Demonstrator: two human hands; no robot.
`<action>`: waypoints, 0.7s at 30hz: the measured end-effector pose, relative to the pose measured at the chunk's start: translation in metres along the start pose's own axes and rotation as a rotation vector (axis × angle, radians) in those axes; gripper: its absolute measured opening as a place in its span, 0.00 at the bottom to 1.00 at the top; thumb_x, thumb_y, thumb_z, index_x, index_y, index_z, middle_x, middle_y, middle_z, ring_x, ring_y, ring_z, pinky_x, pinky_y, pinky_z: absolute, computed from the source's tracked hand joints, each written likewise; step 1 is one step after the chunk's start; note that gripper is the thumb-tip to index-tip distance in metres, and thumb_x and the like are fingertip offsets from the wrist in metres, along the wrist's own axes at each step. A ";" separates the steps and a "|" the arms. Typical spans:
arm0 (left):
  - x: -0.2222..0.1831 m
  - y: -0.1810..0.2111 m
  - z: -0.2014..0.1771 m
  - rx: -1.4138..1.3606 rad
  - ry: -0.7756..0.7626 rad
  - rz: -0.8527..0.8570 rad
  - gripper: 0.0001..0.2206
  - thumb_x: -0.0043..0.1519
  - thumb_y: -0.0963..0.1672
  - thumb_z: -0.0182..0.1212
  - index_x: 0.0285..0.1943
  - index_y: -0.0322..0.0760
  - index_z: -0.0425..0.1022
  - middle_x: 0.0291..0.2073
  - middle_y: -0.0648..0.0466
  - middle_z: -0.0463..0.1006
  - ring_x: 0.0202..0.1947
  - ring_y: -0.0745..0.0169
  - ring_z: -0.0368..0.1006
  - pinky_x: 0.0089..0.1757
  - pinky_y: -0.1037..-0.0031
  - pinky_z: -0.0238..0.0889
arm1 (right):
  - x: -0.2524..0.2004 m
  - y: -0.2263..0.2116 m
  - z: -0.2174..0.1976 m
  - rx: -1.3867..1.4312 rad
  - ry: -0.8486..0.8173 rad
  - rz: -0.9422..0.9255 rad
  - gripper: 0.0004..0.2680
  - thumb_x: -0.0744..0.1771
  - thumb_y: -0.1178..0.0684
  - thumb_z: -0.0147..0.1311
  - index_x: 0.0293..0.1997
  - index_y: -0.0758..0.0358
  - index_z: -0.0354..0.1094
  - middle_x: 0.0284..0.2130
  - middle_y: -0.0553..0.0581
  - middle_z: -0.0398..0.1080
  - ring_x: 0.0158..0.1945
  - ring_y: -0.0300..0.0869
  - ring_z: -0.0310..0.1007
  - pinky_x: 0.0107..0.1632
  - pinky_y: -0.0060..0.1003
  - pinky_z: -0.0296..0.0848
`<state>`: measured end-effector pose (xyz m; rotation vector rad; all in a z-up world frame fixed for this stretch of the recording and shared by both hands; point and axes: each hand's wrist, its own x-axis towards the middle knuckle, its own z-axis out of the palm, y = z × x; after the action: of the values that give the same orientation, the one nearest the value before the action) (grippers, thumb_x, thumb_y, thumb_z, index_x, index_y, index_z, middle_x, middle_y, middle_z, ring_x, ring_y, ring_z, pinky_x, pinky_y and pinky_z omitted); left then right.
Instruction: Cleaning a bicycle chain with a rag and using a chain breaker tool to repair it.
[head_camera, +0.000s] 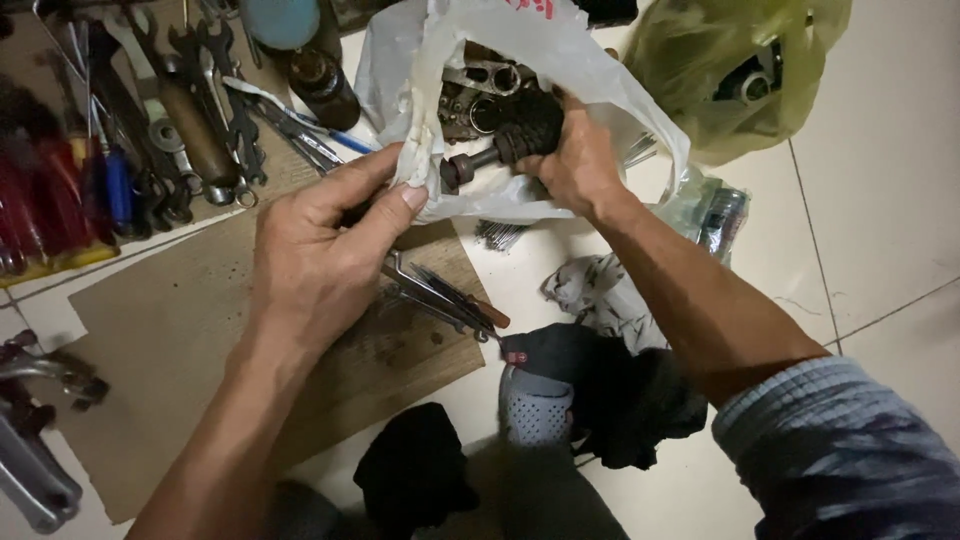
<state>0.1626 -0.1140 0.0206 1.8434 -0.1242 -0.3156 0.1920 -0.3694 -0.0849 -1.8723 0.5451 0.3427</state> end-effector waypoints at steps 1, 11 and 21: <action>0.000 -0.003 0.000 -0.001 -0.011 0.062 0.17 0.62 0.44 0.61 0.60 0.35 0.74 0.57 0.45 0.78 0.59 0.57 0.76 0.57 0.73 0.71 | -0.001 -0.006 0.002 0.135 -0.006 0.094 0.20 0.67 0.62 0.56 0.66 0.60 0.54 0.38 0.60 0.74 0.21 0.41 0.77 0.16 0.31 0.79; -0.004 0.002 -0.001 0.038 -0.044 -0.035 0.18 0.61 0.47 0.59 0.59 0.40 0.76 0.55 0.49 0.81 0.56 0.61 0.78 0.52 0.76 0.74 | 0.045 0.032 -0.014 0.966 -0.284 0.308 0.14 0.68 0.60 0.33 0.61 0.64 0.54 0.58 0.74 0.60 0.56 0.63 0.69 0.51 0.58 0.79; -0.004 0.001 -0.001 0.007 -0.012 -0.065 0.18 0.60 0.46 0.60 0.59 0.40 0.77 0.53 0.53 0.82 0.54 0.66 0.78 0.52 0.79 0.72 | -0.024 -0.045 -0.042 -0.040 -0.014 0.223 0.32 0.58 0.58 0.67 0.68 0.64 0.53 0.62 0.63 0.68 0.70 0.56 0.59 0.71 0.45 0.54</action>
<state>0.1594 -0.1127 0.0227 1.8553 -0.0738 -0.3723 0.1936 -0.3904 -0.0226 -1.8493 0.7449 0.5162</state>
